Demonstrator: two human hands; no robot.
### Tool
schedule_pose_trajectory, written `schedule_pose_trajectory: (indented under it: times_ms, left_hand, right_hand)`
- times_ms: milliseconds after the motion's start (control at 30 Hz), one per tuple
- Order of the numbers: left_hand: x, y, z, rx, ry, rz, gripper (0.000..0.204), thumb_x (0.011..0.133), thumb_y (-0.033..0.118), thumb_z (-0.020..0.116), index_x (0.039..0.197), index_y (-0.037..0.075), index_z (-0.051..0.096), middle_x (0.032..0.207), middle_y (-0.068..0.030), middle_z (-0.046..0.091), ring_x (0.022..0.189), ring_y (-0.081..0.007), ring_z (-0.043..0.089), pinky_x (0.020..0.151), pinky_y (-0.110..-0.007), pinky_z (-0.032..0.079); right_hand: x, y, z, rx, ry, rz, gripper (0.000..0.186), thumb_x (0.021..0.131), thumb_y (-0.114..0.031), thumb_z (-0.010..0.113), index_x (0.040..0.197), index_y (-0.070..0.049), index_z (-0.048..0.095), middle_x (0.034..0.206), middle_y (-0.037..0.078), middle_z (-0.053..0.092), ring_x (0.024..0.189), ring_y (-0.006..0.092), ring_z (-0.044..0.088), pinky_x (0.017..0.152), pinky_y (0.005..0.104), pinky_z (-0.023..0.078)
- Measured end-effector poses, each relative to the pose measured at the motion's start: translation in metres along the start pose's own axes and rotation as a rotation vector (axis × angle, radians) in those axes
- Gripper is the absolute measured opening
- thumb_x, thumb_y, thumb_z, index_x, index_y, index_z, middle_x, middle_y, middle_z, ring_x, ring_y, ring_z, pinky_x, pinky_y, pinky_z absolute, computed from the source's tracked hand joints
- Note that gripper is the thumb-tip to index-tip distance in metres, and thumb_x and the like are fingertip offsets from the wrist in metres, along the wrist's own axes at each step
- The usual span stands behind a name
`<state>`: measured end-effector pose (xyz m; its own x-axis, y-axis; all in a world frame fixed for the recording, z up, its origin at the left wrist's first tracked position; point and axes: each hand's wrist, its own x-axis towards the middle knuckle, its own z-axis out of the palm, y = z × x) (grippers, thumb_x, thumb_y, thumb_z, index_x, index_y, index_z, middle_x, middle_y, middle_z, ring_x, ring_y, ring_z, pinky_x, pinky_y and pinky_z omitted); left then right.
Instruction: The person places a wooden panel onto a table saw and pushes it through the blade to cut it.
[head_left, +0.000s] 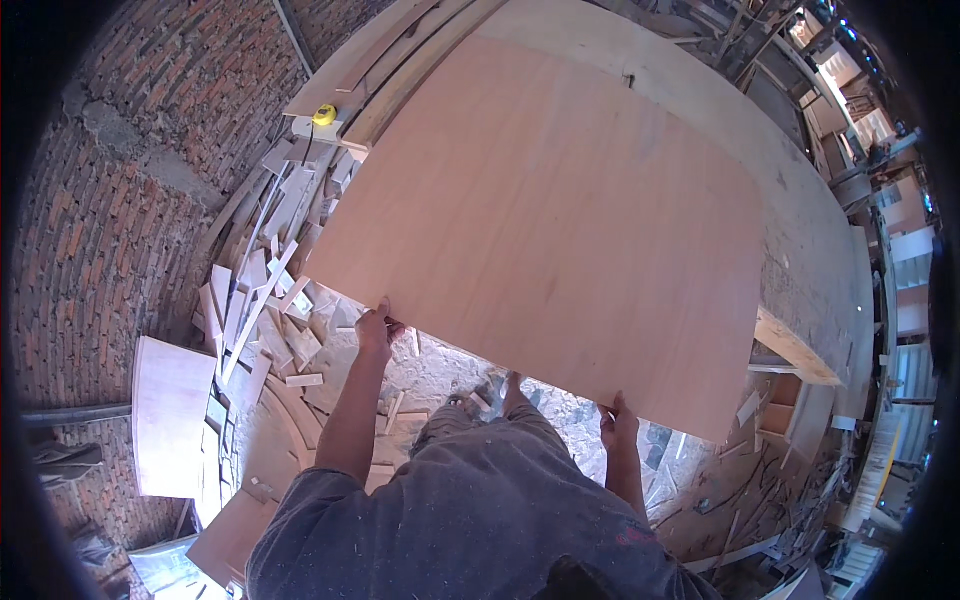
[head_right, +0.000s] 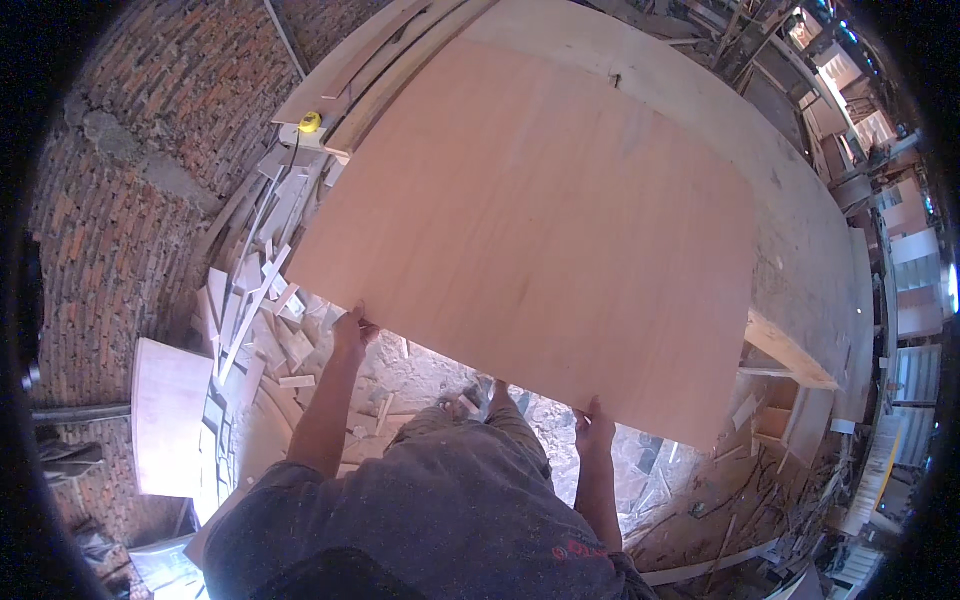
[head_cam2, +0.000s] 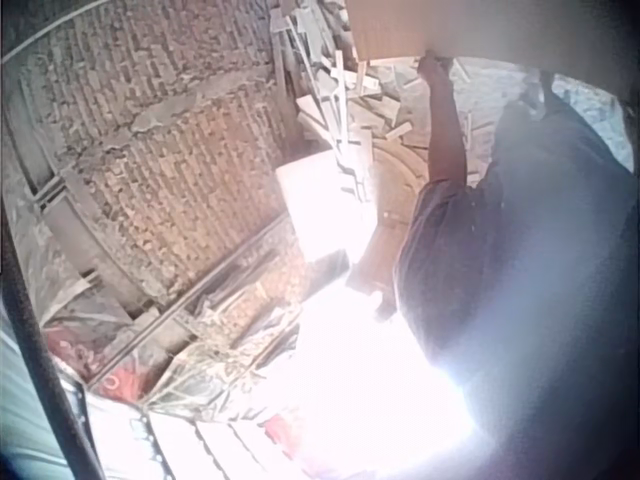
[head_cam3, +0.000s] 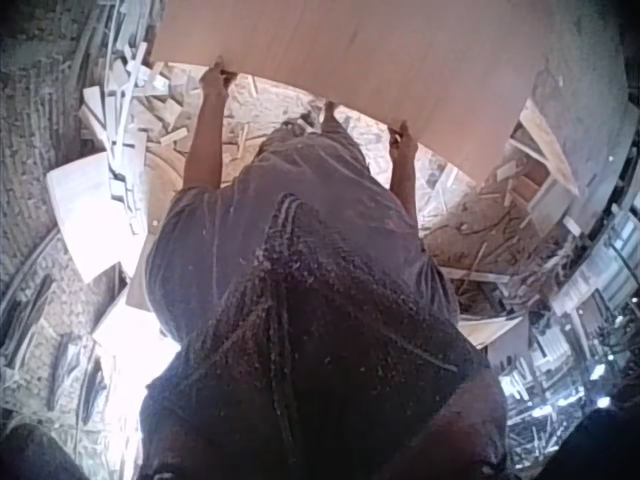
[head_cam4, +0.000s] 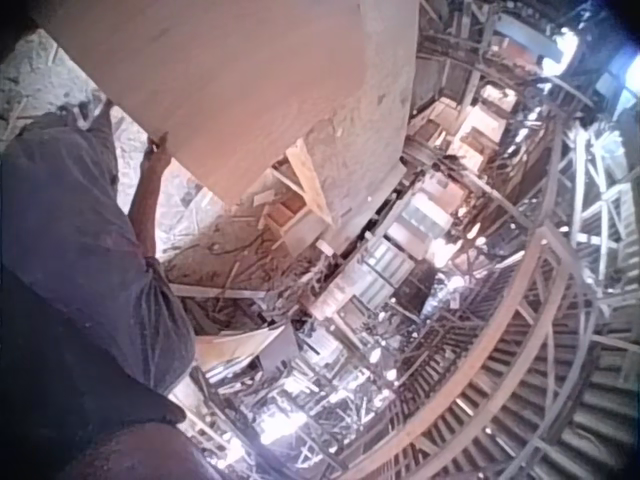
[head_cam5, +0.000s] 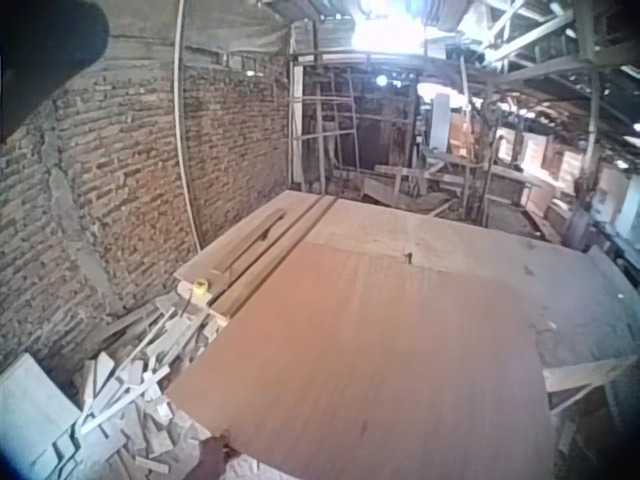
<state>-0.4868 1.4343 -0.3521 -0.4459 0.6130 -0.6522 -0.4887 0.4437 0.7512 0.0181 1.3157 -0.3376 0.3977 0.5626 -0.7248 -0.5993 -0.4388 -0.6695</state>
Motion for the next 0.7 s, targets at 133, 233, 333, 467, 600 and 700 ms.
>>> schedule_pose_trajectory:
  times_ms: [133, 233, 333, 467, 600, 700]
  left_hand:
    - [0.000, -0.005, -0.002, -0.043, -0.017, 0.009, 0.030, 0.094, 0.032, 0.063, 0.090, 0.004, 0.056, 0.074, -0.0091, 0.064, 0.056, -0.0180, 0.063, 0.049, -0.029, 0.053]
    - [-0.001, -0.005, 0.002, -0.028, -0.013, -0.003, 0.030, 0.093, 0.033, 0.064, 0.089, 0.004, 0.057, 0.072, -0.0082, 0.064, 0.056, -0.0176, 0.063, 0.049, -0.028, 0.053]
    - [0.001, -0.005, 0.000, -0.024, -0.006, -0.009, 0.031, 0.093, 0.034, 0.064, 0.088, 0.004, 0.057, 0.071, -0.0075, 0.063, 0.056, -0.0173, 0.063, 0.049, -0.028, 0.052]
    - [0.004, -0.009, 0.001, -0.036, 0.014, -0.003, 0.029, 0.094, 0.032, 0.063, 0.086, 0.005, 0.058, 0.071, -0.0070, 0.063, 0.054, -0.0169, 0.062, 0.048, -0.028, 0.052]
    - [0.002, -0.013, -0.021, -0.050, -0.031, 0.035, 0.029, 0.095, 0.032, 0.062, 0.085, 0.006, 0.058, 0.068, -0.0062, 0.061, 0.053, -0.0163, 0.060, 0.048, -0.028, 0.051]
    - [-0.039, -0.008, -0.006, -0.101, -0.181, 0.029, 0.031, 0.096, 0.035, 0.060, 0.085, 0.006, 0.059, 0.068, -0.0063, 0.061, 0.054, -0.0157, 0.058, 0.049, -0.027, 0.050]
  right_hand:
    - [0.001, 0.003, -0.002, -0.026, 0.025, 0.020, 0.038, 0.095, -0.018, 0.061, 0.127, -0.006, 0.047, 0.103, 0.008, 0.061, 0.081, 0.0192, 0.063, 0.049, 0.0241, 0.040]
    - [-0.001, 0.000, -0.005, -0.039, -0.017, 0.010, 0.037, 0.095, -0.019, 0.061, 0.127, -0.006, 0.048, 0.105, 0.008, 0.060, 0.087, 0.0191, 0.062, 0.056, 0.0259, 0.048]
    - [-0.004, 0.004, 0.005, 0.074, 0.087, -0.059, 0.032, 0.093, -0.025, 0.066, 0.115, -0.004, 0.057, 0.093, 0.008, 0.065, 0.078, 0.0225, 0.067, 0.044, 0.0190, 0.046]
    - [-0.004, 0.005, 0.005, 0.017, 0.136, -0.061, 0.032, 0.093, -0.026, 0.067, 0.115, -0.005, 0.057, 0.093, 0.008, 0.065, 0.077, 0.0217, 0.066, 0.045, 0.0179, 0.045]
    - [-0.019, 0.005, 0.009, -0.007, 0.120, -0.037, 0.034, 0.092, -0.030, 0.067, 0.114, -0.006, 0.057, 0.091, 0.008, 0.065, 0.076, 0.0202, 0.066, 0.044, 0.0176, 0.043]
    - [-0.005, 0.014, -0.045, 0.016, 0.117, -0.140, 0.034, 0.092, -0.030, 0.066, 0.115, -0.007, 0.055, 0.095, 0.007, 0.063, 0.072, 0.0173, 0.062, 0.047, 0.0207, 0.045]
